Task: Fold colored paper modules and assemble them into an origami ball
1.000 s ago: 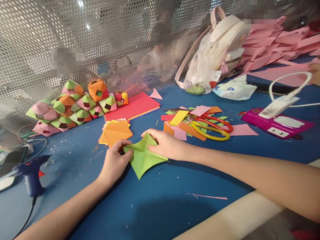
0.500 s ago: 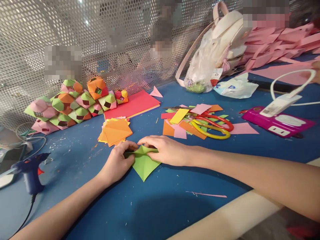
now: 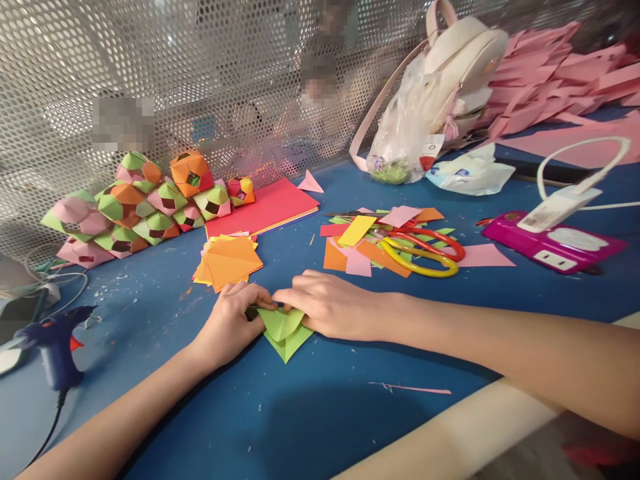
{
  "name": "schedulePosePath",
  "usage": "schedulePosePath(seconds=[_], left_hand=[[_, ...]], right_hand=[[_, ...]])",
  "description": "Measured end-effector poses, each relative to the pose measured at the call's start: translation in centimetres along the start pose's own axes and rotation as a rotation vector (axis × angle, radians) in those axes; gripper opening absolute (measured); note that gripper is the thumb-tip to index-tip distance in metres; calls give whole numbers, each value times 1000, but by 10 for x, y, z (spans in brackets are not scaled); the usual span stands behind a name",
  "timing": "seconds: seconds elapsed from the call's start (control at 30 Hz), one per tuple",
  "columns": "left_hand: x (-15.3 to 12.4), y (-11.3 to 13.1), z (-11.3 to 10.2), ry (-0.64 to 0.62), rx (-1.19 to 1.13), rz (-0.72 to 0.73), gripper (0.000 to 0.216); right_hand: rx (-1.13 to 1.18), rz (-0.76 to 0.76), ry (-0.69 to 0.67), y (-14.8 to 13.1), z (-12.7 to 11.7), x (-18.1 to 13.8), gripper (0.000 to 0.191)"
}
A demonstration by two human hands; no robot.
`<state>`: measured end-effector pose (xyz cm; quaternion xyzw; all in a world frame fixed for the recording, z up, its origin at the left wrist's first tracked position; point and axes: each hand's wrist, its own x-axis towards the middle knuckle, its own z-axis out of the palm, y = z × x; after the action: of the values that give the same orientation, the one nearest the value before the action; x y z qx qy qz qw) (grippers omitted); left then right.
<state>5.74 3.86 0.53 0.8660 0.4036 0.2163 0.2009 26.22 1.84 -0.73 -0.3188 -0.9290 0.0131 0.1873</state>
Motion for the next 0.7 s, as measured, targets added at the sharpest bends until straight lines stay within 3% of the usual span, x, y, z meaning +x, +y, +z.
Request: schedulePosePath(seconds=[0.1, 0.23, 0.47, 0.57, 0.7], left_hand=[[0, 0, -2, -26, 96, 67, 24], [0, -3, -3, -49, 104, 96, 24], [0, -4, 0, 3, -131, -60, 21], [2, -3, 2, 120, -192, -111, 19], [5, -6, 5, 416, -388, -119, 35]], right_hand=[[-102, -59, -11, -3, -3, -1, 28], [-110, -5, -42, -4, -10, -3, 22], [102, 212, 48, -1, -6, 0, 11], [241, 372, 118, -3, -2, 5, 2], [574, 620, 243, -3, -3, 9, 12]])
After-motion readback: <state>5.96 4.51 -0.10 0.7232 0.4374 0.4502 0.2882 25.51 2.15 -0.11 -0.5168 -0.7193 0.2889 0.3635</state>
